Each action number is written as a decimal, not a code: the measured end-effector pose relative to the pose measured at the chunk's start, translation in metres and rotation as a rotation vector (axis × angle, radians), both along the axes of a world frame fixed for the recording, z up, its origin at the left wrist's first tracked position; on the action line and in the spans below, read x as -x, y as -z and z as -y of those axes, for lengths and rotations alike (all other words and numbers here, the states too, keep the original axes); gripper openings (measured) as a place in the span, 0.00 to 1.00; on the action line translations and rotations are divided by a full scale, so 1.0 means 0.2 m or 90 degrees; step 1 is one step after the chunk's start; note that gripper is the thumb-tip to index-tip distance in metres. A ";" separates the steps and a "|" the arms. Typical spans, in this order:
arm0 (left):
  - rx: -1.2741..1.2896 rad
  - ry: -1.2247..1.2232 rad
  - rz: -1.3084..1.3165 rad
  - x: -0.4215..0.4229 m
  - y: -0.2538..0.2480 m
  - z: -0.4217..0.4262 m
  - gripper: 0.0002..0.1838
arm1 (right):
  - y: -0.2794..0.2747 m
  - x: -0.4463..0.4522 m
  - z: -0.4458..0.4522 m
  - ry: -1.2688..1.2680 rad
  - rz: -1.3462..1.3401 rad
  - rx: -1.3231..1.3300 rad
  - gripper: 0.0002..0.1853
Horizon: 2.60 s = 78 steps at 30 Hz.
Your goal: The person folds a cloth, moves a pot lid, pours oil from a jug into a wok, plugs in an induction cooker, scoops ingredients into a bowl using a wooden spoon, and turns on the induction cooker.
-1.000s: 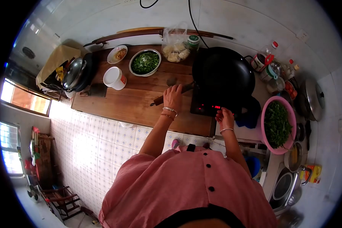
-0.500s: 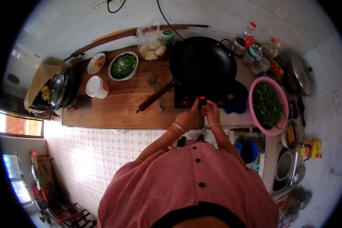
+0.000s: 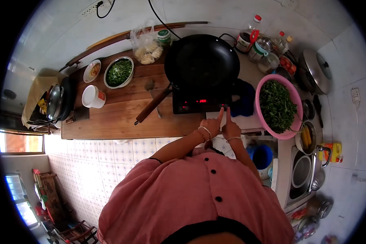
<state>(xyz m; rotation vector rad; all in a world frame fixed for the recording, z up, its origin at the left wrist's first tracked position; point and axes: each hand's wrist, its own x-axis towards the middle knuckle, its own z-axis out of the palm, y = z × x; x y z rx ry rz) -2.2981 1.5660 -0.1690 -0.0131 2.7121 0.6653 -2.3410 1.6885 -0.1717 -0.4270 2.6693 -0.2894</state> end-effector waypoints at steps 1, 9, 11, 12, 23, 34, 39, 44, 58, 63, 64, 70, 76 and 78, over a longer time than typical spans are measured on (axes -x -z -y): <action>0.000 0.000 0.003 0.01 0.02 -0.01 0.51 | -0.01 0.01 0.01 -0.004 0.022 -0.023 0.50; 0.043 -0.014 0.031 0.07 0.09 -0.06 0.52 | 0.08 0.06 0.00 -0.035 0.026 -0.024 0.52; 0.042 -0.024 0.019 0.07 0.10 -0.04 0.53 | 0.08 0.06 0.01 -0.053 0.031 -0.030 0.51; 0.036 -0.025 0.012 0.05 0.10 -0.03 0.53 | 0.07 0.07 0.02 -0.062 0.032 -0.031 0.51; -0.029 -0.293 0.076 -0.26 -0.10 0.30 0.48 | -0.06 -0.10 0.38 -0.289 0.036 0.022 0.49; -0.017 -0.351 0.038 -0.47 0.09 0.54 0.48 | 0.11 -0.22 0.67 -0.389 0.034 0.073 0.48; 0.057 -0.303 -0.010 -0.44 0.16 0.56 0.49 | 0.05 -0.24 0.72 -0.333 0.141 -0.026 0.47; 0.031 -0.284 0.024 -0.42 0.10 0.59 0.47 | 0.09 -0.23 0.71 -0.327 0.095 -0.008 0.46; -0.012 -0.288 -0.026 -0.45 0.01 0.50 0.47 | 0.00 -0.22 0.57 -0.312 -0.026 0.103 0.40; 0.007 -0.297 -0.055 -0.35 -0.12 0.49 0.49 | -0.09 -0.17 0.53 -0.288 -0.066 0.144 0.41; 0.010 -0.295 -0.057 -0.34 -0.13 0.48 0.49 | -0.11 -0.16 0.52 -0.277 -0.051 0.145 0.40; 0.024 -0.299 -0.078 -0.30 -0.10 0.47 0.39 | -0.13 -0.08 0.42 -0.274 -0.108 0.248 0.30; 0.028 -0.344 -0.266 -0.26 -0.15 0.47 0.34 | -0.26 0.02 0.36 -0.278 -0.241 0.356 0.23; -0.007 -0.331 -0.343 -0.23 -0.18 0.45 0.34 | -0.27 0.07 0.35 -0.278 -0.257 0.373 0.23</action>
